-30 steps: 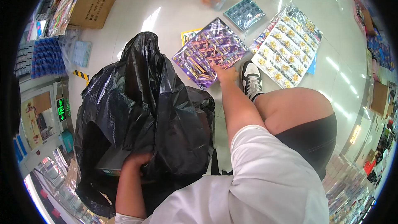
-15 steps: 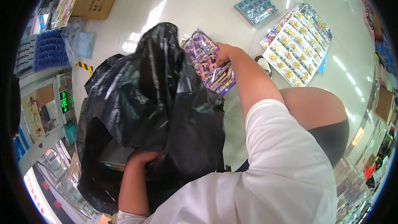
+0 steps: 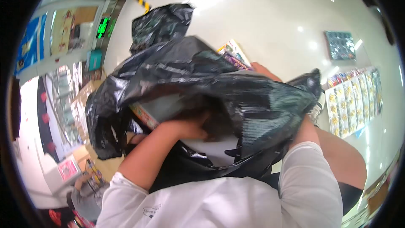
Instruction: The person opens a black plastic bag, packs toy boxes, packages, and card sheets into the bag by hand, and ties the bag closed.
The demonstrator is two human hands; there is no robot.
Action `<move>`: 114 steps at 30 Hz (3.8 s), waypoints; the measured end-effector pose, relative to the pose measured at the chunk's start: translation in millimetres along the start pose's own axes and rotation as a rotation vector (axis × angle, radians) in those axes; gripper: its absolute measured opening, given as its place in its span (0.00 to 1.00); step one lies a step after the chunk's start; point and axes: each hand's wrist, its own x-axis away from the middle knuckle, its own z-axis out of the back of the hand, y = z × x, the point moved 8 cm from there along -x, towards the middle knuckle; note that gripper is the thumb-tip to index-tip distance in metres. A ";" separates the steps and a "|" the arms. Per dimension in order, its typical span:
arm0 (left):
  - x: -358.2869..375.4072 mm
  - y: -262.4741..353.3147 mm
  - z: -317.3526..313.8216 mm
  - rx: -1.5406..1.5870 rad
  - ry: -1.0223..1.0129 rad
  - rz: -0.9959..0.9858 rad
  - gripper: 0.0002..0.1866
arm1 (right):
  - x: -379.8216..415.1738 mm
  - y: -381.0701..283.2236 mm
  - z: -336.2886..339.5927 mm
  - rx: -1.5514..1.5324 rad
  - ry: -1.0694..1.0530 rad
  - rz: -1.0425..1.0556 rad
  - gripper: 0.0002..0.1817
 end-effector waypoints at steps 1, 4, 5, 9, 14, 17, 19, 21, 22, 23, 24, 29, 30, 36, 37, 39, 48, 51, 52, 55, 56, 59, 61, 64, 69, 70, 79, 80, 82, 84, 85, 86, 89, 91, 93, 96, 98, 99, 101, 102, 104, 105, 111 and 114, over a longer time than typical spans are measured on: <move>-0.4 0.3 0.5 -0.016 0.036 -0.028 0.48 | -2.4 -0.2 -0.5 0.031 -0.003 -0.008 0.34; -16.7 -4.5 -6.7 -0.104 0.080 -0.144 0.47 | -8.5 4.5 2.2 0.111 0.019 -0.049 0.35; -17.0 -8.5 -9.5 -0.079 0.084 -0.135 0.47 | -11.4 7.7 3.6 0.137 0.034 -0.058 0.35; 4.5 -0.8 6.8 -0.085 0.122 -0.098 0.46 | -16.0 5.9 27.6 0.223 0.122 -0.078 0.37; 5.7 -5.4 -0.3 -0.143 0.106 -0.080 0.42 | -9.8 -39.8 105.4 0.333 0.346 0.019 0.38; 14.0 -3.1 -2.9 -0.199 0.112 -0.097 0.40 | 12.4 -100.5 171.7 0.393 0.518 0.154 0.40; 15.9 -1.1 -6.6 -0.215 0.080 -0.104 0.39 | 42.8 -147.5 221.8 0.429 0.633 0.262 0.40; 25.3 -0.9 -10.0 -0.242 0.038 -0.083 0.35 | 92.1 -212.5 271.4 0.470 0.742 0.371 0.41; 28.8 -0.1 -11.2 -0.230 0.064 -0.111 0.35 | 124.9 -245.8 293.4 0.497 0.792 0.417 0.42; 27.8 -2.6 -16.6 -0.246 0.033 -0.110 0.33 | 164.0 -283.0 311.7 0.528 0.787 0.300 0.43; 26.9 -0.9 -21.1 -0.262 0.001 -0.117 0.31 | 211.1 -311.8 334.6 0.544 0.925 0.263 0.42; 15.2 -15.1 -25.5 -0.266 -0.058 -0.183 0.29 | 404.6 -365.0 357.1 -0.085 1.048 0.520 0.26; -3.0 -19.0 -21.0 -0.258 -0.033 -0.205 0.29 | 434.2 -353.6 370.9 -0.214 0.982 0.645 0.26; 8.2 -38.5 9.8 -0.155 0.117 -0.053 0.29 | 488.1 -309.2 224.1 -0.739 1.205 0.820 0.32; 11.8 -42.0 18.2 -0.132 0.192 -0.027 0.29 | 468.3 -293.1 209.3 -0.713 1.014 0.780 0.39; 13.9 -54.7 30.0 -0.068 0.318 0.021 0.29 | 433.5 -309.1 150.9 -0.169 0.971 0.861 0.53; 5.9 -130.7 51.5 0.198 0.643 0.167 0.30 | 355.9 -320.6 40.5 0.176 0.530 0.409 0.51; 7.7 -140.2 64.4 0.246 0.701 0.177 0.30 | 345.5 -329.4 33.9 0.407 0.491 0.320 0.48; 8.4 -141.9 68.4 0.256 0.714 0.174 0.30 | 341.1 -330.1 31.9 0.480 0.477 0.290 0.48; 12.4 -141.0 75.0 0.300 0.747 0.154 0.31 | 327.9 -330.5 22.0 0.613 0.411 0.249 0.47; 14.3 -138.0 77.2 0.332 0.752 0.136 0.31 | 324.2 -327.9 18.8 0.678 0.376 0.234 0.47; 61.4 -119.3 80.2 0.520 0.790 0.007 0.33 | 321.8 -318.9 13.5 0.683 0.340 0.210 0.48; 20.3 -122.0 108.4 0.591 0.973 -0.310 0.39 | 324.5 -324.2 11.0 0.651 0.318 0.190 0.48; 20.8 -120.6 108.3 0.609 0.919 -0.300 0.36 | 345.3 -343.9 12.3 0.634 0.393 0.219 0.48; 20.6 -103.8 113.3 0.676 0.924 -0.509 0.30 | 363.5 -353.8 23.0 0.489 0.448 0.350 0.50; 18.6 -100.4 117.6 0.682 0.924 -0.571 0.29 | 363.1 -351.8 23.7 0.488 0.453 0.342 0.50; 143.5 -142.3 169.5 1.447 0.717 -1.678 0.24 | 316.8 -322.9 9.5 0.463 0.444 0.418 0.49; 176.9 -140.9 161.3 1.496 0.752 -1.770 0.20 | 298.4 -312.0 3.3 0.486 0.391 0.318 0.47; 207.8 -170.3 162.7 1.369 1.237 -1.223 0.29 | 275.5 -297.5 -15.4 0.557 0.361 0.153 0.46; 266.4 -158.4 143.7 1.373 0.177 -2.214 0.29 | 250.2 -292.8 -33.8 0.709 0.277 -0.040 0.46; 280.9 -167.5 141.9 1.487 0.328 -2.167 0.26 | 237.1 -288.1 -42.7 0.709 0.268 -0.102 0.45; 291.8 -178.7 140.1 1.599 0.485 -2.106 0.24 | 221.0 -281.3 -53.7 0.645 0.275 -0.056 0.37; 310.1 -210.0 138.3 1.570 0.653 -2.131 0.21 | 179.3 -261.8 -73.1 0.486 0.238 -0.027 0.36; 315.9 -233.3 138.4 1.565 0.750 -2.099 0.21 | 167.8 -251.3 -76.0 0.435 0.190 -0.038 0.35; 318.8 -255.3 142.4 1.549 0.857 -2.054 0.21 | 165.7 -240.7 -78.2 0.416 0.138 -0.049 0.34; 319.6 -284.0 152.3 1.506 1.031 -1.944 0.21 | 171.5 -234.1 -78.6 0.428 0.049 -0.072 0.32; 318.4 -305.0 163.7 1.459 1.172 -1.835 0.21 | 178.9 -233.7 -78.5 0.465 -0.016 -0.089 0.31; 314.2 -311.5 169.4 1.435 1.238 -1.766 0.22 | 184.9 -234.5 -79.0 0.484 -0.055 -0.102 0.31; 306.5 -321.0 184.2 1.332 1.404 -1.599 0.22 | 198.1 -238.6 -76.8 0.548 -0.139 -0.120 0.30; 299.1 -324.4 193.5 1.267 1.488 -1.495 0.22 | 207.8 -241.0 -74.7 0.584 -0.187 -0.132 0.29; 278.2 -324.9 199.6 1.049 1.692 -1.199 0.23 | 235.4 -245.3 -67.3 0.657 -0.291 -0.152 0.29; 262.2 -319.6 193.7 0.891 1.778 -1.013 0.23 | 251.4 -246.9 -63.4 0.688 -0.348 -0.161 0.28; 145.3 -108.6 103.6 0.485 1.074 -0.425 0.05 | 340.9 -246.6 -50.1 0.631 -0.487 -0.019 0.28; 110.0 -61.0 89.8 0.182 0.864 -0.304 0.09 | 363.1 -281.7 -27.2 0.614 -0.404 0.178 0.22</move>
